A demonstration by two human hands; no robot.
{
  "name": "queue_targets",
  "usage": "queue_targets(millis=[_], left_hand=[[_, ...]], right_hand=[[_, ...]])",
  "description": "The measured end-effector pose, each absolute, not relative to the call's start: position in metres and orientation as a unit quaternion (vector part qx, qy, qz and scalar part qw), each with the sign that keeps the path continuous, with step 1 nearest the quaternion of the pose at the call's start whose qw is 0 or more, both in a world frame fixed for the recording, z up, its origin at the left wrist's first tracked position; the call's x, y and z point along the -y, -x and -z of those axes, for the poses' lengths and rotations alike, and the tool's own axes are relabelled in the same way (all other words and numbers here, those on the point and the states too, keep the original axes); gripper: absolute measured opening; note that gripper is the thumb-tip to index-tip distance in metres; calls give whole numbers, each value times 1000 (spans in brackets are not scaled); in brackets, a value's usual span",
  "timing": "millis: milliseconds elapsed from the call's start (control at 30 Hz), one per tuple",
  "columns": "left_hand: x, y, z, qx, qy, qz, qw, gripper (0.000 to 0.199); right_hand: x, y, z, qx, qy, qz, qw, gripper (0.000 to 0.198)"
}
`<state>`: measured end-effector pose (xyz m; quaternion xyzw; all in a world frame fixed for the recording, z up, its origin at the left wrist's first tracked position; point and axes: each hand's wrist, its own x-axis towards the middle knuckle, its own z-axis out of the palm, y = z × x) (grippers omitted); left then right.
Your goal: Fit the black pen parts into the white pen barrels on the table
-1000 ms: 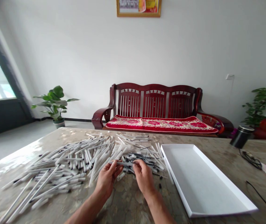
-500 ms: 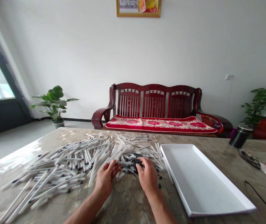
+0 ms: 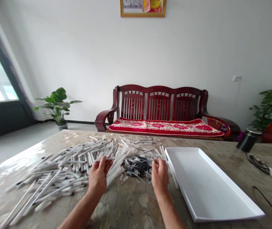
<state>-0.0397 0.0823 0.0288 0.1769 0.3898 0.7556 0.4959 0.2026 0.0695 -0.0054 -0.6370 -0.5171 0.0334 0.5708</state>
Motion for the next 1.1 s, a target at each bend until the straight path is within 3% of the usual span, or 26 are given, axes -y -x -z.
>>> queue_targets(millis=[133,267,467,567,700,933,1100], left_hand=[[-95,55,-24,-391,-208,-783,437,24],[-98,63,-17,-456,-371,-725,360,38],[-73,54,-20,-627,-665,-399,75,47],[-65,46,-16,-647,-725,-236,-4,55],[-73,47,-5,-679,-716,-155,-47,49],[-94,57,-4,-726,-666,-153,-75,49],[-96,51,-13,-725,-665,-170,-61,49]], right_hand=[[-72,-210,11,522,664,32,534,28],[-69,-204,10,561,645,74,514,26],[-65,-194,9,595,614,69,514,24],[-65,-193,10,603,608,65,512,23],[-64,-193,10,616,607,61,499,24],[-58,-189,9,666,619,101,404,22],[-58,-190,11,675,621,118,381,22]])
